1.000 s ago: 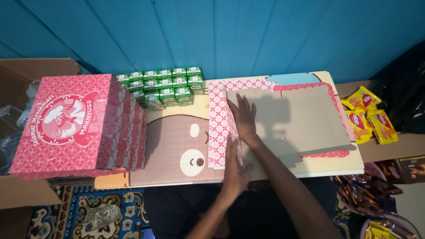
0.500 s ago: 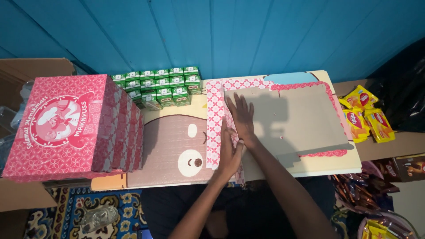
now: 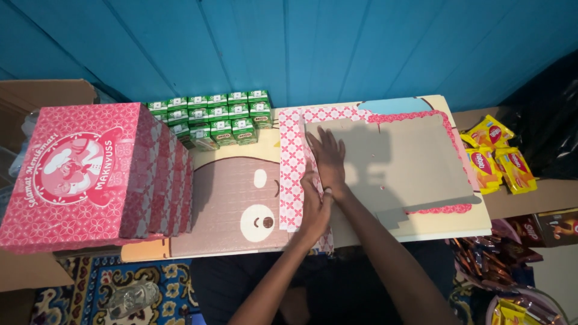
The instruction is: Folding cardboard templates into boxes for packaging food products.
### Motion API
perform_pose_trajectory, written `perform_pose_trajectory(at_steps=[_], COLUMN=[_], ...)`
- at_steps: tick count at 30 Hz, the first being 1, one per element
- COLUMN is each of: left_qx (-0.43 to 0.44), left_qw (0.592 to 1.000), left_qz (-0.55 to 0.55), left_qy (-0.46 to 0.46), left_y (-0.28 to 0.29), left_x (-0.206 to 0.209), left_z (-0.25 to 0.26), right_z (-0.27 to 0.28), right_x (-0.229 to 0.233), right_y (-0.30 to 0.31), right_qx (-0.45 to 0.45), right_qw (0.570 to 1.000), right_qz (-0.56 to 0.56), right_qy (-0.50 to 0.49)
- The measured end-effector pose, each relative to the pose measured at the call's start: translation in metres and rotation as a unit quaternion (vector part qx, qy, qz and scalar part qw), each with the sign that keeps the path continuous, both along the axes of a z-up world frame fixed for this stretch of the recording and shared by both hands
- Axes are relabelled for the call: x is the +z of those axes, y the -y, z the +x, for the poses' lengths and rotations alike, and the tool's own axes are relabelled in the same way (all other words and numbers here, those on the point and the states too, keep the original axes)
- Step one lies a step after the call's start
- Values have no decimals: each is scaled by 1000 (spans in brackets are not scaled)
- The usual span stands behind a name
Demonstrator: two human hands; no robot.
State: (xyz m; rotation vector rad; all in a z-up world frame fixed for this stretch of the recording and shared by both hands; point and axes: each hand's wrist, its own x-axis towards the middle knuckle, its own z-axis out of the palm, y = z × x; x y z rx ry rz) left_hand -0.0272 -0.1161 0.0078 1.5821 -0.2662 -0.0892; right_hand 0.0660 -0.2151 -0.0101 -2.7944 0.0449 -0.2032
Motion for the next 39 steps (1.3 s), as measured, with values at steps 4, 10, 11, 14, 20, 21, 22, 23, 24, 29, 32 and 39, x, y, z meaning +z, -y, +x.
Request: perform_pose_trajectory(at_steps=[4,10,11,14,20,21,22,23,24,29,32,39], left_qx=[-18,-43,-49,-60,-81,-86,-86,-80,-75,-16,-3,-40], left_qw=[999,989,987,984,976,975,975,976,977,996,998,987], left_qz=[-2,125,142,166,201,207,207,203,200,75,32,148], left_qy=[29,61,49,31,14,10,10,17,23,40,61,52], left_y=[4,7,7,6,4,4,4,5,5,4,4,8], left_x=[3,5,9,16,29,32,27,23,19,-3,-8,7], left_z=[-1,2,1,0,0,0,0,1,2,2,1,0], right_z=[2,-1,-3,-3,1,2,1,1,1,8,17,7], right_x=[-16,-16,-17,-27,-46,-49,-47,-46,-44,-26,-45,-62], right_y=[5,7,7,9,11,14,11,8,5,5,8,4], right_qx=[-3,16,18,20,32,34,34,11,-13,-43,-69,-61], right_qw=[1000,997,995,990,978,973,973,977,979,999,996,979], right_qz=[-26,-65,-78,-102,-99,-119,-119,-137,-154,-12,-42,-96], right_qy=[15,44,60,92,183,194,195,162,129,-4,47,169])
